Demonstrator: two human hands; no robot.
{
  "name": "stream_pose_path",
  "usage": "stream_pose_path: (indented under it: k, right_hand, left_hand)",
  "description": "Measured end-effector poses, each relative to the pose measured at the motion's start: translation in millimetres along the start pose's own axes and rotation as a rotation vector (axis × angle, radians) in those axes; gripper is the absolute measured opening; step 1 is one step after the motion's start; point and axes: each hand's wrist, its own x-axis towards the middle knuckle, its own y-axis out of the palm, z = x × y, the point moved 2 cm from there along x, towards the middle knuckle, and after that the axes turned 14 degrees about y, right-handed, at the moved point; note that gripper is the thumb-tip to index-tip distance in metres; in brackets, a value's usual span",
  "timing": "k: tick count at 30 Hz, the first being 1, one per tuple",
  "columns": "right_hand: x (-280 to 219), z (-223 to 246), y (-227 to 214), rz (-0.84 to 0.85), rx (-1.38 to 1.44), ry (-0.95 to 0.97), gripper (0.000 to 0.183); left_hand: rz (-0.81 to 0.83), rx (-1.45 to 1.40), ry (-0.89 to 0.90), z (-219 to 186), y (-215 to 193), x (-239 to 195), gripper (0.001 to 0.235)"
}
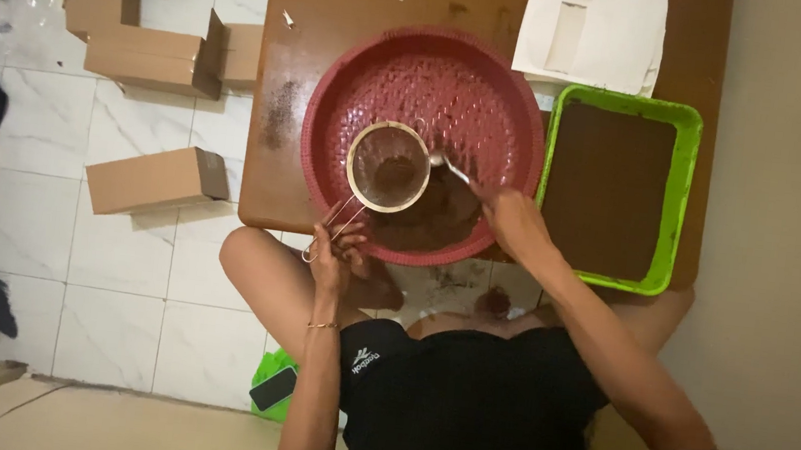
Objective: The person sits on the floor and uses a spoon to scoop a brown powder from a red bowl into a metal sieve. They then shake the sieve over a green rectangular tray to sift the powder, repeating the scooping and sifting process multiple times.
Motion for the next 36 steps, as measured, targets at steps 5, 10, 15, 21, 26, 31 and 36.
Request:
stream_pose_path:
  k: [5, 10, 15, 21, 26, 31, 36]
  right_hand:
    - [-36, -21, 4, 0.065, -0.049, -0.054, 0.025]
    - [-6, -48, 29, 0.040, 0.022, -0.124, 0.038]
    - [36, -11, 7, -0.100, 0.045, -0.172, 0.031]
    - [96, -7, 15, -0.286, -0.123, -0.030, 0.032]
    - [80, -49, 35, -0.173, -0.140, -0.039, 0.037]
    - [-20, -18, -9, -0.022, -0.240, 0.008, 0.033]
    - [-36, -38, -13, 0.040, 0.027, -0.107, 0.033]
  left_hand:
    - [0.023, 0.012, 0.017, 4, -2, 0, 0.059]
    - [0.034, -0.021, 0.028, -1, 3, 2, 0.060]
    - [0.034, -0.013, 0.048, 7, -4, 3, 0.058]
    - [0.037, -0.036, 0.049, -8, 8, -1, 0.056]
    - [0.049, -0.056, 0.043, 0, 1, 4, 0.058]
    - [0.040, -0.050, 0.026, -1, 1, 2, 0.056]
    - [0.031, -0.042, 0.020, 11, -8, 6, 0.055]
